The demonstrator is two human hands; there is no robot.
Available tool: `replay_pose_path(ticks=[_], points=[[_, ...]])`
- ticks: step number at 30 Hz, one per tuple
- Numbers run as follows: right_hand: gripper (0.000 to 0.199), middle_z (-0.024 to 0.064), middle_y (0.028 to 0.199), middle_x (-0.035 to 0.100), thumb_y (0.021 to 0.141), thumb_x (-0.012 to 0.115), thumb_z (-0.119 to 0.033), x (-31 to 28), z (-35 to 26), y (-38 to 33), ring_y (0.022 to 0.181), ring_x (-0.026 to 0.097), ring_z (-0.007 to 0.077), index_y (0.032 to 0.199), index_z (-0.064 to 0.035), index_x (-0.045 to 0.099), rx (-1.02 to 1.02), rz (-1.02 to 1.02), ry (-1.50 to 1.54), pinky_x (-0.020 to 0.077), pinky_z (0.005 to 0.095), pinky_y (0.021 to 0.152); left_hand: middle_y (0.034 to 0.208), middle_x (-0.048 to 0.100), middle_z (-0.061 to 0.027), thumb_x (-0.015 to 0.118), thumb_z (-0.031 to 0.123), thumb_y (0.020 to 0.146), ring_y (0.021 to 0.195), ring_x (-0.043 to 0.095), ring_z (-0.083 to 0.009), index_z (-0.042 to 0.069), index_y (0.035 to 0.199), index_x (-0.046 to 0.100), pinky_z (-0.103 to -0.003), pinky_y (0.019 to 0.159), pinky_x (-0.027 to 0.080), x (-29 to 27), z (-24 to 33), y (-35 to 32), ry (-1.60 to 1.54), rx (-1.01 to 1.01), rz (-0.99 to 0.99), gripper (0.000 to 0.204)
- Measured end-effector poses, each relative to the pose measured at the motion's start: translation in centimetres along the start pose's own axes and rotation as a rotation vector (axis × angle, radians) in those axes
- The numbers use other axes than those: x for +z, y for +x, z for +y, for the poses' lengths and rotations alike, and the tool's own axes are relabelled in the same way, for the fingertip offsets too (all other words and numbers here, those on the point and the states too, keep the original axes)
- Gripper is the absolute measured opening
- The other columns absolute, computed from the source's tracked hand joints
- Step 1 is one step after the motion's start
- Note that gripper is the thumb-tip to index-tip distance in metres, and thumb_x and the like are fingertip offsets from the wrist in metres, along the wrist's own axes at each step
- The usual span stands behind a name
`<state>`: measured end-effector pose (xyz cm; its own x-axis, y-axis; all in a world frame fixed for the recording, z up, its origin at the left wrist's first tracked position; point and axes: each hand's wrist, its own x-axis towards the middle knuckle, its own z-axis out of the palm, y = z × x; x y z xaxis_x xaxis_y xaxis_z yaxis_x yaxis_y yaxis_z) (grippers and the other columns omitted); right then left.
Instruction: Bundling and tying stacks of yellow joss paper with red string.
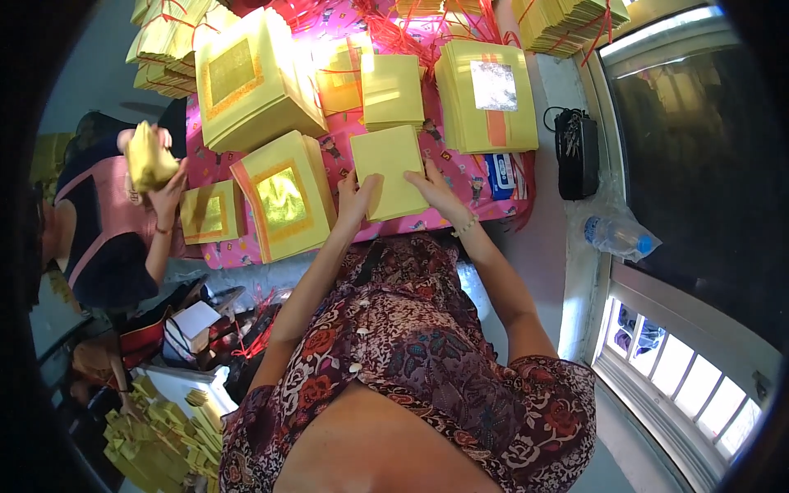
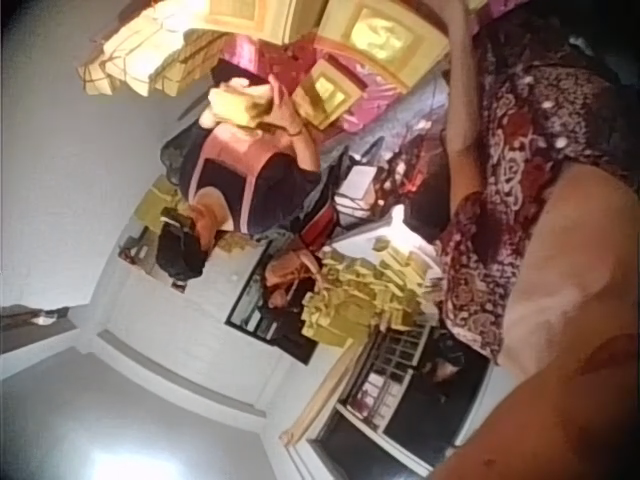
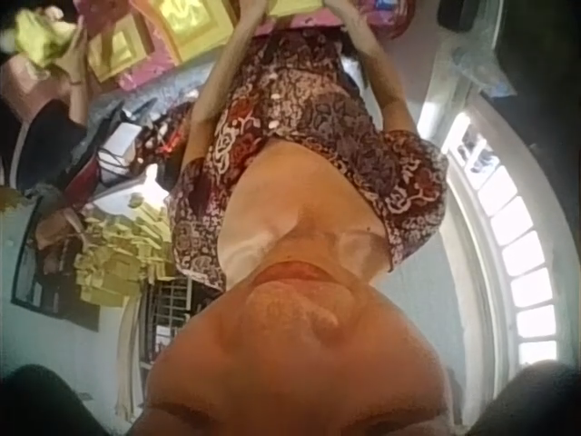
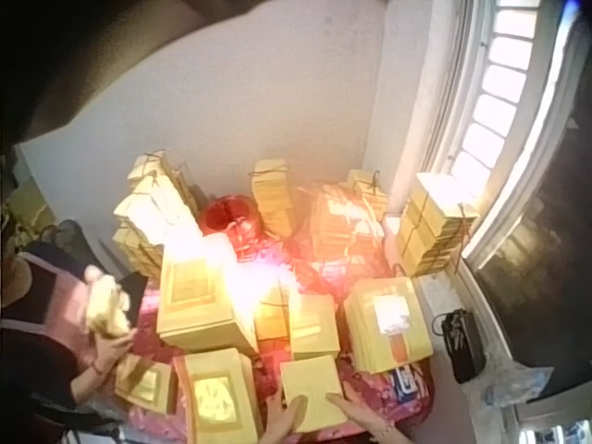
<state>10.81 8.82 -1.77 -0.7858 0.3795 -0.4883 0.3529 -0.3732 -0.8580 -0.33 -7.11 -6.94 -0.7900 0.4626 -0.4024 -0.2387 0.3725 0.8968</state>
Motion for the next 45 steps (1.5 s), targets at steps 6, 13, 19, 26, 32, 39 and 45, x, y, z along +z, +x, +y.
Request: replay_pose_path(ticks=[6, 13, 19, 26, 32, 39, 45], points=[[0.053, 0.0120, 0.120, 0.054, 0.089, 0.059, -0.025, 0.3, -0.3, 0.0, 0.109, 0.052, 0.0172, 0.130, 0.0028, 0.039, -0.016, -0.016, -0.102, 0.0434, 0.0299, 0.091, 0.116, 0.042, -0.0213, 0.067, 0.045, 0.074, 0.102, 0.047, -0.0309, 0.009, 0.134, 0.047, -0.036, 0.090, 0.041, -0.9, -0.1, 0.2, 0.033, -0.078, -0.079, 0.073], [0.060, 0.0125, 0.126, 0.053, 0.092, 0.055, -0.040, 0.3, -0.6, 0.0, 0.112, 0.052, 0.0164, 0.134, 0.0003, 0.039, 0.006, -0.091, -0.165, 0.0433, 0.0298, 0.093, 0.135, 0.037, -0.0243, 0.062, 0.056, 0.077, 0.124, 0.039, -0.0348, 0.003, 0.139, 0.036, -0.036, 0.102, 0.033, -0.7, -2.2, -0.2, -0.146, -0.175, 0.047, 0.085], [0.072, 0.0078, 0.139, 0.044, 0.097, 0.022, -0.058, -2.0, 1.9, 2.2, 0.123, 0.046, 0.0166, 0.142, -0.0043, 0.032, 0.164, -0.217, 0.389, 0.0377, 0.0321, 0.102, 0.126, 0.052, -0.0103, 0.039, 0.061, 0.090, 0.112, 0.053, -0.0256, 0.008, 0.133, 0.042, -0.040, 0.094, 0.044, 0.7, 0.4, -0.9, -0.786, -0.202, -0.261, 0.069], [0.063, 0.0137, 0.131, 0.051, 0.101, 0.021, -0.047, -0.2, 2.6, -0.1, 0.118, 0.050, 0.0213, 0.137, 0.0012, 0.040, -0.067, -0.034, -0.199, 0.0366, 0.0320, 0.102, 0.136, 0.047, -0.0083, 0.029, 0.060, 0.094, 0.125, 0.044, -0.0220, 0.008, 0.139, 0.038, -0.035, 0.102, 0.036, 0.2, -1.9, -0.6, -0.851, -0.332, -0.211, 0.070], [0.055, 0.0175, 0.123, 0.055, 0.102, 0.024, -0.039, -1.5, 4.8, 0.4, 0.113, 0.051, 0.0224, 0.128, 0.0033, 0.047, -0.220, 0.075, -0.411, 0.0373, 0.0325, 0.100, 0.133, 0.050, -0.0066, 0.031, 0.057, 0.095, 0.119, 0.050, -0.0208, 0.008, 0.136, 0.042, -0.034, 0.098, 0.041, 0.6, -1.7, -0.9, -0.819, -0.292, -0.173, 0.065], [0.053, 0.0174, 0.125, 0.053, 0.102, 0.025, -0.038, -0.2, 6.0, 2.3, 0.114, 0.051, 0.0230, 0.134, 0.0022, 0.041, -0.276, 0.022, -0.308, 0.0374, 0.0324, 0.100, 0.133, 0.050, -0.0079, 0.032, 0.056, 0.095, 0.117, 0.052, -0.0210, 0.008, 0.136, 0.042, -0.034, 0.097, 0.043, 0.6, -1.3, -1.2, -0.796, -0.285, -0.170, 0.064], [0.052, 0.0171, 0.127, 0.051, 0.102, 0.026, -0.037, -0.4, 6.8, 0.9, 0.116, 0.049, 0.0228, 0.135, 0.0019, 0.040, -0.216, 0.013, -0.279, 0.0367, 0.0326, 0.101, 0.131, 0.051, -0.0078, 0.033, 0.053, 0.096, 0.115, 0.053, -0.0212, 0.007, 0.135, 0.041, -0.033, 0.095, 0.045, 0.9, -0.8, -2.7, -0.731, -0.341, -0.137, 0.061]])
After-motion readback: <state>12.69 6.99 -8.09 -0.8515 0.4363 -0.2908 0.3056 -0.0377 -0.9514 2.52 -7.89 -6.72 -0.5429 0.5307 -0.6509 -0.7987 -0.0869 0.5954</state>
